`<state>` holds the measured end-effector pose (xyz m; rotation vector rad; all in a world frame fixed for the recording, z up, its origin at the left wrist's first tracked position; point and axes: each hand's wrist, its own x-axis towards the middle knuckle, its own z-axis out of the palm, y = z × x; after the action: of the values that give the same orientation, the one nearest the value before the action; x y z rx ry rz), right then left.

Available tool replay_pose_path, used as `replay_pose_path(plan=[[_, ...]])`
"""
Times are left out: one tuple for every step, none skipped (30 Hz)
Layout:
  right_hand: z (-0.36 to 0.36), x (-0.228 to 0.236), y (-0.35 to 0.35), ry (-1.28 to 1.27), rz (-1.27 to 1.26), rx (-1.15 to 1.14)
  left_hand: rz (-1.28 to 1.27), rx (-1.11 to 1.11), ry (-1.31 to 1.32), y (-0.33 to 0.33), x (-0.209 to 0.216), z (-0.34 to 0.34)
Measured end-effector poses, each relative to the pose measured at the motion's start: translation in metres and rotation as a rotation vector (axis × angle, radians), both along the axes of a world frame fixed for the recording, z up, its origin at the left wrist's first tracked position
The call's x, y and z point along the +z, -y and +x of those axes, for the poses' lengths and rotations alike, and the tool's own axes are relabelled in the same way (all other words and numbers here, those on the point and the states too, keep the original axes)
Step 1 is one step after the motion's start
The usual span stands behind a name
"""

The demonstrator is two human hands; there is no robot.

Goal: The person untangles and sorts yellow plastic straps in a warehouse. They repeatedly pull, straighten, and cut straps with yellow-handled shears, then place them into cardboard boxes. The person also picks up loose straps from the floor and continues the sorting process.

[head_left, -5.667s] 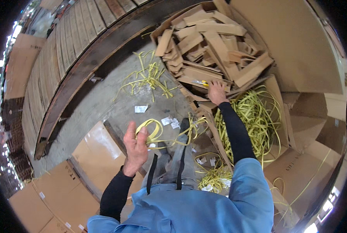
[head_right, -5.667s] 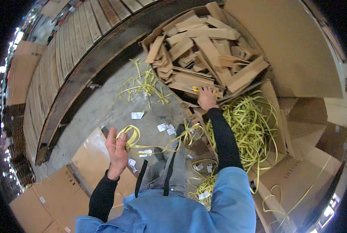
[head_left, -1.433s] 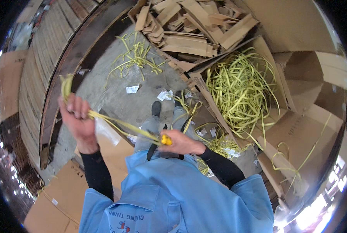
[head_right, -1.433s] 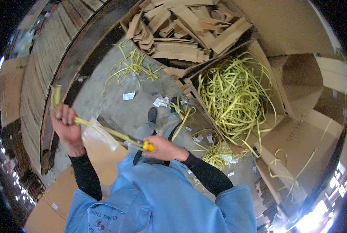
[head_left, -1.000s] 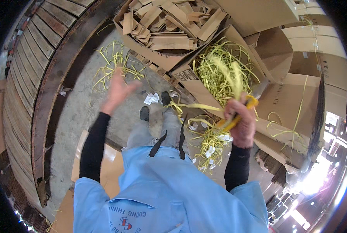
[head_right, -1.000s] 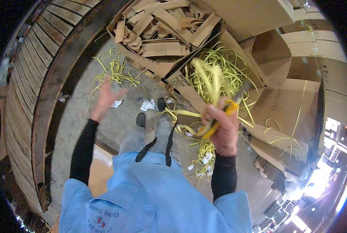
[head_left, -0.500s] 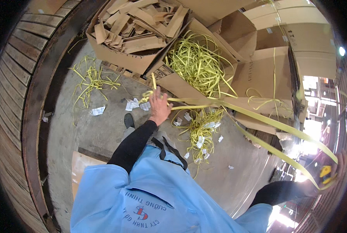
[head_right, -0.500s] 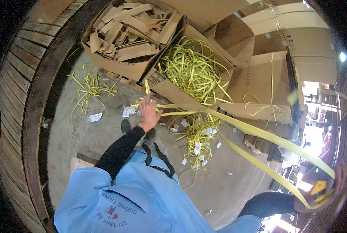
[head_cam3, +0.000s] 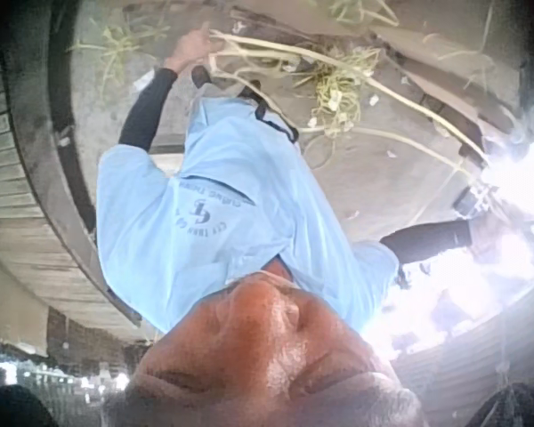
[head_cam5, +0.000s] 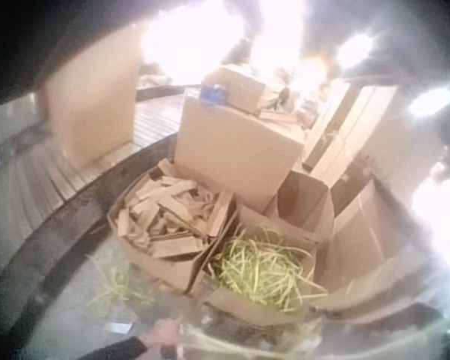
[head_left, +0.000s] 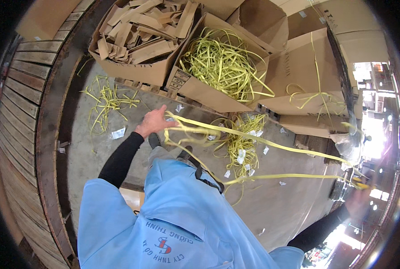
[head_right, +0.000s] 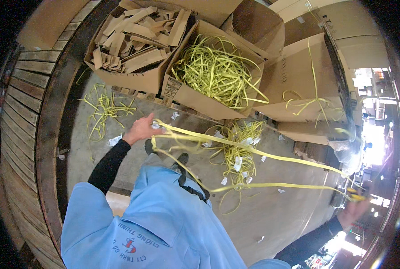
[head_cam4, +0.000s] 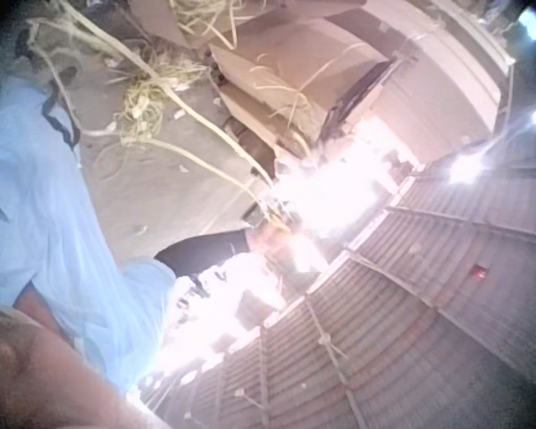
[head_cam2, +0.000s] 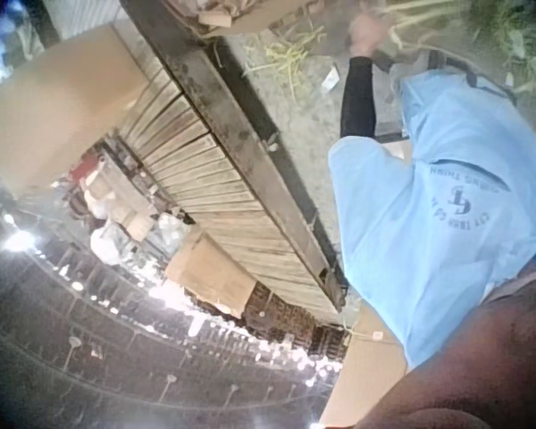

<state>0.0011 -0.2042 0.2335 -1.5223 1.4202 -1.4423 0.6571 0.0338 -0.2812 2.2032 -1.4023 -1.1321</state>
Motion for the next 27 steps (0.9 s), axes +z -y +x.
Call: replay_pose_path(plan=[[-0.030,-0.041,0.017,0.073,0.047,-0.123,-0.011,-0.030,-0.125,-0.005,0.006,0.006],[-0.060,-0.085,0.029,0.170,0.120,-0.166,-0.025,-0.049,-0.235,-0.012,0.013,0.013],[-0.089,-0.133,0.035,0.201,0.226,-0.163,0.005,-0.066,-0.322,-0.019,0.021,0.020],[-0.115,-0.182,0.038,0.244,0.302,-0.210,0.075,-0.047,-0.432,-0.027,0.029,0.028],[-0.140,-0.228,0.030,0.201,0.421,-0.194,0.029,-0.064,-0.544,-0.035,0.039,0.034],[-0.158,-0.282,0.016,0.113,0.396,-0.178,0.024,-0.080,-0.640,-0.044,0.050,0.043],[-0.170,-0.320,0.009,0.012,0.364,-0.246,0.018,-0.095,-0.735,-0.051,0.061,0.048],[-0.177,-0.353,-0.001,-0.198,0.545,-0.383,-0.035,-0.195,-0.719,-0.057,0.072,0.053],[-0.173,-0.386,-0.017,-0.426,0.716,-0.512,-0.020,-0.134,-0.666,-0.062,0.085,0.053],[-0.160,-0.411,-0.027,-0.353,0.709,-0.526,-0.042,-0.087,-0.605,-0.066,0.098,0.051],[-0.136,-0.432,-0.037,-0.284,0.676,-0.551,-0.024,-0.038,-0.511,-0.068,0.112,0.047],[-0.106,-0.445,-0.045,-0.120,0.726,-0.422,-0.135,-0.041,-0.182,-0.071,0.127,0.040],[-0.066,-0.457,-0.055,0.051,0.740,-0.356,-0.158,-0.049,-0.069,-0.071,0.144,0.032],[-0.018,-0.464,-0.060,0.106,0.758,-0.190,-0.181,-0.066,0.044,-0.068,0.163,0.024],[0.035,-0.467,-0.065,0.166,0.788,-0.117,-0.150,-0.088,0.155,-0.064,0.183,0.015],[0.087,-0.460,-0.069,0.254,0.818,0.070,-0.207,-0.127,0.218,-0.060,0.205,0.006],[0.135,-0.444,-0.075,0.288,0.813,0.268,-0.226,-0.161,0.280,-0.053,0.228,-0.002],[0.187,-0.427,-0.076,0.321,0.727,0.418,-0.209,-0.195,0.336,-0.046,0.252,-0.010],[0.232,-0.404,-0.079,0.393,0.656,0.602,-0.232,-0.240,0.383,-0.040,0.274,-0.019],[0.276,-0.379,-0.083,0.443,0.628,0.684,-0.223,-0.255,0.407,-0.034,0.296,-0.027],[0.312,-0.352,-0.089,0.435,0.656,0.705,-0.255,-0.281,0.423,-0.029,0.315,-0.034],[0.344,-0.327,-0.097,0.502,0.566,0.868,-0.338,-0.328,0.423,-0.024,0.334,-0.041],[0.373,-0.305,-0.104,0.440,0.489,0.935,-0.299,-0.318,0.405,-0.019,0.352,-0.045],[0.395,-0.285,-0.111,0.408,0.320,1.097,-0.311,-0.328,0.370,-0.015,0.370,-0.048],[0.410,-0.268,-0.115,0.370,0.400,1.203,-0.401,-0.373,0.317,-0.010,0.386,-0.050],[0.420,-0.254,-0.118,0.326,0.485,1.321,-0.454,-0.335,0.421,-0.004,0.400,-0.053],[0.426,-0.244,-0.121,0.356,0.496,1.400,-0.583,-0.330,0.506,0.003,0.414,-0.055]])
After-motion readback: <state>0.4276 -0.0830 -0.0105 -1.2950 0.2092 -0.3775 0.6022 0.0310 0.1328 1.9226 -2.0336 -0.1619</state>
